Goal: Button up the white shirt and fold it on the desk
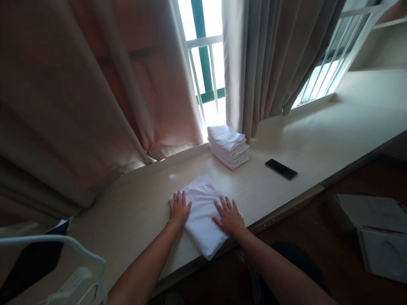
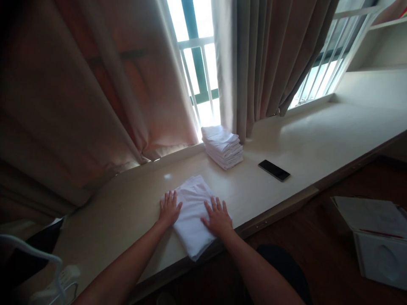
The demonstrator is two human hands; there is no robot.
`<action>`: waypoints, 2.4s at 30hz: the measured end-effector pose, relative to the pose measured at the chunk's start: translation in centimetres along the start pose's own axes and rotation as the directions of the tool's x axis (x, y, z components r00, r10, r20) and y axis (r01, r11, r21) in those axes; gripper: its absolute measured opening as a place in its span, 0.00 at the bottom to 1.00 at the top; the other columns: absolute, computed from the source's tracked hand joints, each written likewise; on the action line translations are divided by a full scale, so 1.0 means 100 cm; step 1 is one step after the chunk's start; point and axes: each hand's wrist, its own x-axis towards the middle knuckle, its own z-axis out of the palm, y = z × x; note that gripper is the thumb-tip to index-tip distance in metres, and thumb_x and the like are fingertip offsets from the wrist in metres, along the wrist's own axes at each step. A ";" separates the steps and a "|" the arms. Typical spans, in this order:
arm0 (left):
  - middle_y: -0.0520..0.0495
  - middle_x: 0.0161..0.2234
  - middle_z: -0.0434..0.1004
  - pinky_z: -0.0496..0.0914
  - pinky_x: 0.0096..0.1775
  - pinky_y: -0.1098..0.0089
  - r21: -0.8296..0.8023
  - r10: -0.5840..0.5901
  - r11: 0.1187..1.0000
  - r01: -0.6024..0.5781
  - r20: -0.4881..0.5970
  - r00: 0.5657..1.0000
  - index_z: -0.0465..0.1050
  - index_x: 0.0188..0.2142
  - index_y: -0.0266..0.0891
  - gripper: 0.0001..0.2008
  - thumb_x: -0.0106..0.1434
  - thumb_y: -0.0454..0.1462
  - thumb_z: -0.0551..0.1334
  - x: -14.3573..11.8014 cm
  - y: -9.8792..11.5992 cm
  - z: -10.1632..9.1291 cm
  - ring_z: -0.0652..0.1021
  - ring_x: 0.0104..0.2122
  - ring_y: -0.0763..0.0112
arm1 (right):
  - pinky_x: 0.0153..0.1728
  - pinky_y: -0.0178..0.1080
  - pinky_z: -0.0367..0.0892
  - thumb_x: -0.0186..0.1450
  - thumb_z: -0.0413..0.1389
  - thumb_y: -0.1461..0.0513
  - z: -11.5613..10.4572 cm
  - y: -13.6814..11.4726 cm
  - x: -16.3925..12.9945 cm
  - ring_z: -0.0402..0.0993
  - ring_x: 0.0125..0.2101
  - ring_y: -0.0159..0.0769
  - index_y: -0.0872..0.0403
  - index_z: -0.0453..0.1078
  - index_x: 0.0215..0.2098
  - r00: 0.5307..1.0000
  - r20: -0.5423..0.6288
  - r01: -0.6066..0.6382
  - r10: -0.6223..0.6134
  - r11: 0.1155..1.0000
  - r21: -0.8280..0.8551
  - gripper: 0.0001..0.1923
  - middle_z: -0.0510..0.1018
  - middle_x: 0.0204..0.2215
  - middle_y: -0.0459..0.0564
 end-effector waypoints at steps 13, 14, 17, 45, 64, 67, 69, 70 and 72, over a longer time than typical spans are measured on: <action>0.45 0.67 0.42 0.41 0.62 0.47 -0.047 0.361 0.932 -0.358 0.063 0.931 0.39 0.67 0.46 0.30 0.69 0.49 0.43 -0.154 0.035 -0.003 0.44 0.66 0.55 | 0.61 0.59 0.24 0.64 0.40 0.41 0.012 -0.013 -0.015 0.26 0.66 0.52 0.48 0.40 0.68 1.000 -0.007 0.002 -0.002 0.999 -0.053 0.40 0.34 0.68 0.50; 0.45 0.67 0.42 0.41 0.62 0.47 -0.050 0.369 0.929 -0.366 0.076 0.926 0.39 0.67 0.46 0.30 0.69 0.50 0.43 -0.155 0.032 -0.005 0.44 0.66 0.55 | 0.61 0.58 0.24 0.64 0.40 0.41 0.012 -0.015 -0.017 0.26 0.66 0.52 0.48 0.40 0.68 1.000 -0.004 -0.005 0.005 0.998 -0.056 0.40 0.34 0.68 0.50; 0.45 0.68 0.40 0.40 0.62 0.48 -0.074 0.411 0.912 -0.405 0.130 0.902 0.37 0.67 0.46 0.32 0.68 0.52 0.42 -0.160 0.022 -0.015 0.43 0.66 0.55 | 0.60 0.58 0.23 0.64 0.39 0.40 0.010 -0.025 -0.027 0.25 0.66 0.51 0.47 0.39 0.68 0.999 0.006 -0.041 0.042 0.997 -0.063 0.39 0.33 0.68 0.50; 0.39 0.67 0.43 0.43 0.61 0.45 -0.072 0.352 0.936 -0.344 0.235 0.906 0.45 0.65 0.49 0.53 0.44 0.37 0.70 -0.217 -0.055 -0.043 0.44 0.65 0.48 | 0.62 0.55 0.25 0.45 0.55 0.63 -0.061 -0.004 -0.048 0.36 0.66 0.46 0.52 0.35 0.68 0.569 0.458 0.727 -0.683 0.678 0.109 0.55 0.44 0.67 0.54; 0.49 0.63 0.58 0.53 0.61 0.54 -0.401 0.213 0.904 -0.146 0.128 0.969 0.62 0.60 0.49 0.26 0.62 0.42 0.57 -0.251 -0.061 -0.052 0.56 0.63 0.59 | 0.64 0.51 0.34 0.66 0.46 0.64 -0.033 -0.033 -0.077 0.45 0.65 0.37 0.42 0.52 0.64 0.634 0.265 0.721 -0.727 0.679 0.137 0.29 0.58 0.63 0.45; 0.47 0.63 0.58 0.51 0.60 0.50 -0.312 0.208 0.937 -0.159 0.128 0.970 0.61 0.60 0.52 0.28 0.60 0.43 0.60 -0.255 -0.059 -0.057 0.55 0.64 0.55 | 0.64 0.49 0.36 0.64 0.50 0.59 -0.040 -0.041 -0.076 0.48 0.64 0.38 0.44 0.55 0.64 0.605 0.287 0.711 -0.743 0.666 0.226 0.29 0.60 0.62 0.48; 0.47 0.63 0.56 0.50 0.60 0.48 -0.272 0.212 0.947 -0.174 0.119 0.970 0.62 0.59 0.54 0.27 0.60 0.43 0.60 -0.257 -0.059 -0.059 0.52 0.64 0.54 | 0.64 0.50 0.37 0.63 0.51 0.57 -0.045 -0.043 -0.076 0.50 0.64 0.39 0.45 0.55 0.63 0.600 0.283 0.702 -0.748 0.662 0.262 0.30 0.61 0.62 0.49; 0.48 0.64 0.55 0.49 0.61 0.48 -0.263 0.219 0.947 -0.185 0.109 0.970 0.64 0.57 0.54 0.25 0.60 0.42 0.60 -0.258 -0.060 -0.059 0.51 0.65 0.54 | 0.64 0.50 0.38 0.63 0.51 0.57 -0.047 -0.043 -0.075 0.51 0.63 0.39 0.45 0.55 0.64 0.599 0.276 0.699 -0.751 0.659 0.278 0.30 0.62 0.61 0.50; 0.51 0.65 0.53 0.47 0.62 0.51 -0.277 0.237 0.938 -0.210 0.070 0.969 0.69 0.53 0.53 0.20 0.61 0.40 0.59 -0.258 -0.063 -0.058 0.50 0.65 0.57 | 0.64 0.49 0.39 0.63 0.50 0.56 -0.050 -0.044 -0.074 0.53 0.63 0.40 0.47 0.55 0.64 0.600 0.262 0.688 -0.756 0.655 0.313 0.30 0.63 0.61 0.50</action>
